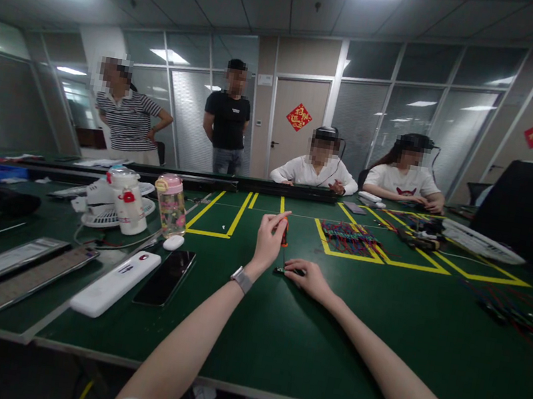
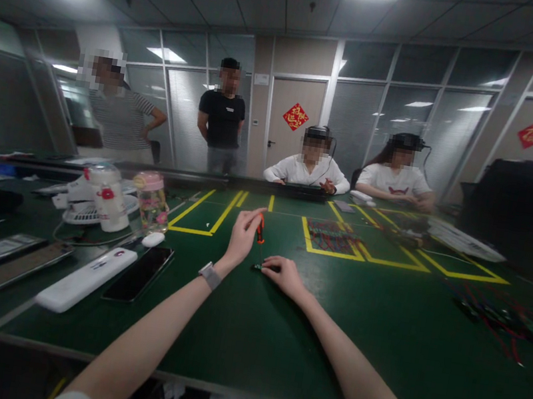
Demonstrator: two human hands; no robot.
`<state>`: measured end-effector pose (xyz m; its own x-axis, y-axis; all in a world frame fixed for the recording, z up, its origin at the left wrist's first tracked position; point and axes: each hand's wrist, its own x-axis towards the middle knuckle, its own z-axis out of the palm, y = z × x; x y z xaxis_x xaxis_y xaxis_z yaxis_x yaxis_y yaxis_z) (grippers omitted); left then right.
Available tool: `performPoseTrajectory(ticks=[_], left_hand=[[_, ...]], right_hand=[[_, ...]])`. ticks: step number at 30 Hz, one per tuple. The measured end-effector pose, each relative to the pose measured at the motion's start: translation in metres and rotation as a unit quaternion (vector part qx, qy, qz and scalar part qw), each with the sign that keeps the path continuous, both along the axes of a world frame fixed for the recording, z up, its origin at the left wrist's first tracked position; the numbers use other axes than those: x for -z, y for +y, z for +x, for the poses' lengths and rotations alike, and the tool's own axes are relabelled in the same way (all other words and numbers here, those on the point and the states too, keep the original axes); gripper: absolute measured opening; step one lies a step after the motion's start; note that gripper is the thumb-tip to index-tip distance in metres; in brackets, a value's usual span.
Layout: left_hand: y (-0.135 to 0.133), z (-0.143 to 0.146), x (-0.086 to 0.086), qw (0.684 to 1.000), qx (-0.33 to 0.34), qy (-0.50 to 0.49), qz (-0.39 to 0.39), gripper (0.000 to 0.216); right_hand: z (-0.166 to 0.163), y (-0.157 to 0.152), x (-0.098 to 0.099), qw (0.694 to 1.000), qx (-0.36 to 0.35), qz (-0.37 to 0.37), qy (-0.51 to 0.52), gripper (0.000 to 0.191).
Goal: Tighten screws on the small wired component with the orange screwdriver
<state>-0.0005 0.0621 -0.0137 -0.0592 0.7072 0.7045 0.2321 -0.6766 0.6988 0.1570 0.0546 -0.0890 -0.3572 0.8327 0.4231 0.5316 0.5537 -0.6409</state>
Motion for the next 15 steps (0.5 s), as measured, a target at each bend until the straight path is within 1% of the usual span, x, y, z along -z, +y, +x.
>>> performPoseTrajectory(ticks=[4,5,9,10,13,15], left_hand=[[0.0008,0.0006,0.0001,0.998,0.05,-0.023,-0.003,0.033],[0.0004,0.0009,0.0001,0.999,0.047,-0.022,-0.001,0.031],[-0.0033,0.0014,-0.0005,0.998,-0.035,0.023,0.039,0.025],[-0.0042,0.0014,-0.0008,0.997,-0.042,0.033,0.046,0.025],[-0.006,0.0014,-0.0019,0.997,-0.014,0.055,0.057,0.033],[-0.0076,0.0014,-0.0027,0.996,-0.004,0.066,0.06,0.034]], right_hand=[[-0.0006,-0.0015,-0.0014,1.0,0.005,-0.008,-0.001,0.018],[-0.0007,-0.0017,-0.0017,1.0,0.005,-0.008,-0.002,0.019],[-0.0008,-0.0019,-0.0021,1.0,0.001,-0.001,-0.004,0.019],[-0.0008,-0.0019,-0.002,1.0,0.001,0.001,-0.004,0.019],[-0.0009,-0.0019,-0.0018,1.0,0.003,0.002,-0.007,0.019],[-0.0009,-0.0023,-0.0021,1.0,0.005,0.0,-0.009,0.019]])
